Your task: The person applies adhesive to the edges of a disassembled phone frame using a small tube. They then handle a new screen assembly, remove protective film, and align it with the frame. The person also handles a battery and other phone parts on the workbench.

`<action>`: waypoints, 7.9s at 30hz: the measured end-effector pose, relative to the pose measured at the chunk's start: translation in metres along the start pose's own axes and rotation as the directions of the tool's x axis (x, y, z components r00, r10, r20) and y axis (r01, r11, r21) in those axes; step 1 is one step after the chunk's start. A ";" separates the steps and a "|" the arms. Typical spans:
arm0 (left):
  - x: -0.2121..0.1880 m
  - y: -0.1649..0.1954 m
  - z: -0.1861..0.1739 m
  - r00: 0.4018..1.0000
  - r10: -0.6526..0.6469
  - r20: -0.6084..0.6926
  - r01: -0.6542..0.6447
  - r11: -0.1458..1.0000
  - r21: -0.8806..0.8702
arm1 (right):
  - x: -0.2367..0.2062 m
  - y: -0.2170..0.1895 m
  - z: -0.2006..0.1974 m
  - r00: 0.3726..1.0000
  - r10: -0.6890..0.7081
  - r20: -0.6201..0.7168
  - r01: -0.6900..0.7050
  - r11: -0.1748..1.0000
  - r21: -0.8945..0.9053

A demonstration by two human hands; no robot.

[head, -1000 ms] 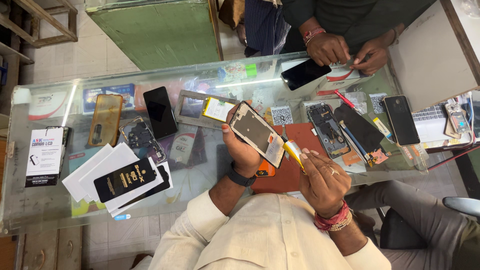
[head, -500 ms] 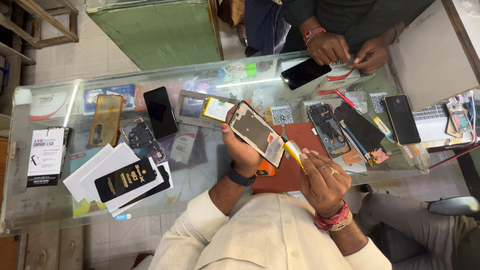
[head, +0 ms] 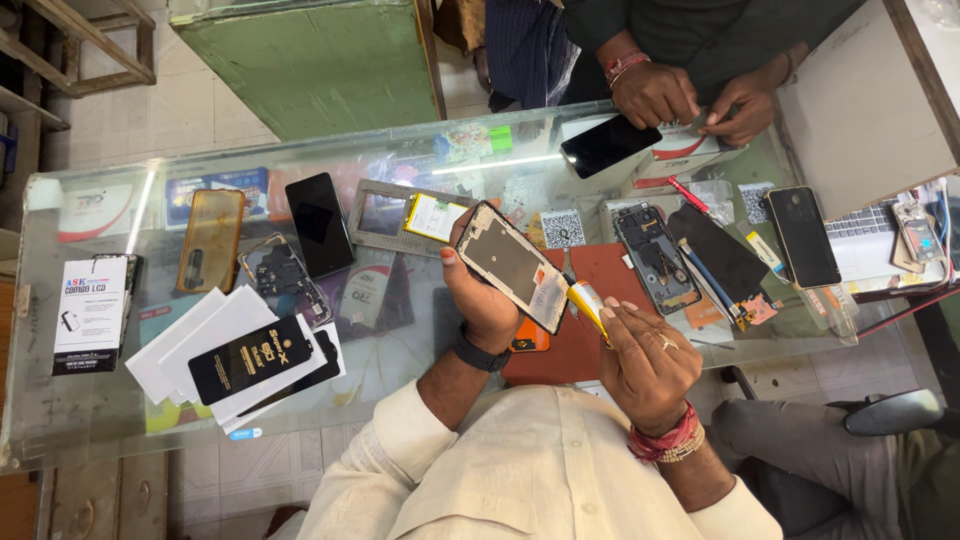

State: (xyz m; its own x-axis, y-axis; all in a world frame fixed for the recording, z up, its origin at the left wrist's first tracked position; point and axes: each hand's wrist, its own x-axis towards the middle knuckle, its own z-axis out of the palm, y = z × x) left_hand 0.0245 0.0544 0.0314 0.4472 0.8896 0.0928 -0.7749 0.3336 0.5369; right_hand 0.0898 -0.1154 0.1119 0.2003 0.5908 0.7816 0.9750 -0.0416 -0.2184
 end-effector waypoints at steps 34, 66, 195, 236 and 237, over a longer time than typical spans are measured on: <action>0.002 0.004 0.007 1.000 0.009 -0.009 -0.008 0.999 0.049 | -0.005 0.003 0.000 1.000 0.017 -0.001 -0.017 1.000 -0.025; 0.001 -0.001 0.003 0.999 0.041 0.009 -0.042 0.998 0.043 | -0.006 0.001 -0.002 1.000 0.025 0.015 -0.024 0.999 -0.026; -0.086 0.016 -0.012 0.905 -0.113 0.410 -0.204 0.730 0.652 | -0.073 0.066 0.070 0.606 0.352 0.714 -0.524 -0.499 0.690; -0.163 0.183 -0.102 0.991 0.057 0.117 -0.123 0.714 0.689 | 0.037 -0.076 0.129 0.790 0.376 0.484 -0.610 0.409 0.678; -0.160 0.183 -0.101 0.991 0.038 0.131 -0.119 0.712 0.692 | 0.040 -0.072 0.127 0.780 0.394 0.486 -0.619 0.371 0.692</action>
State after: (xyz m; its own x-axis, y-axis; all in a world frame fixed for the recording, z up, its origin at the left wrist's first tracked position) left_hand -0.2341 0.0052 0.0299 0.4720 0.8530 0.2228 -0.2958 -0.0849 0.9515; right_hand 0.0151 0.0137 0.0845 0.4935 0.8360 0.2397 0.1713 0.1767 -0.9692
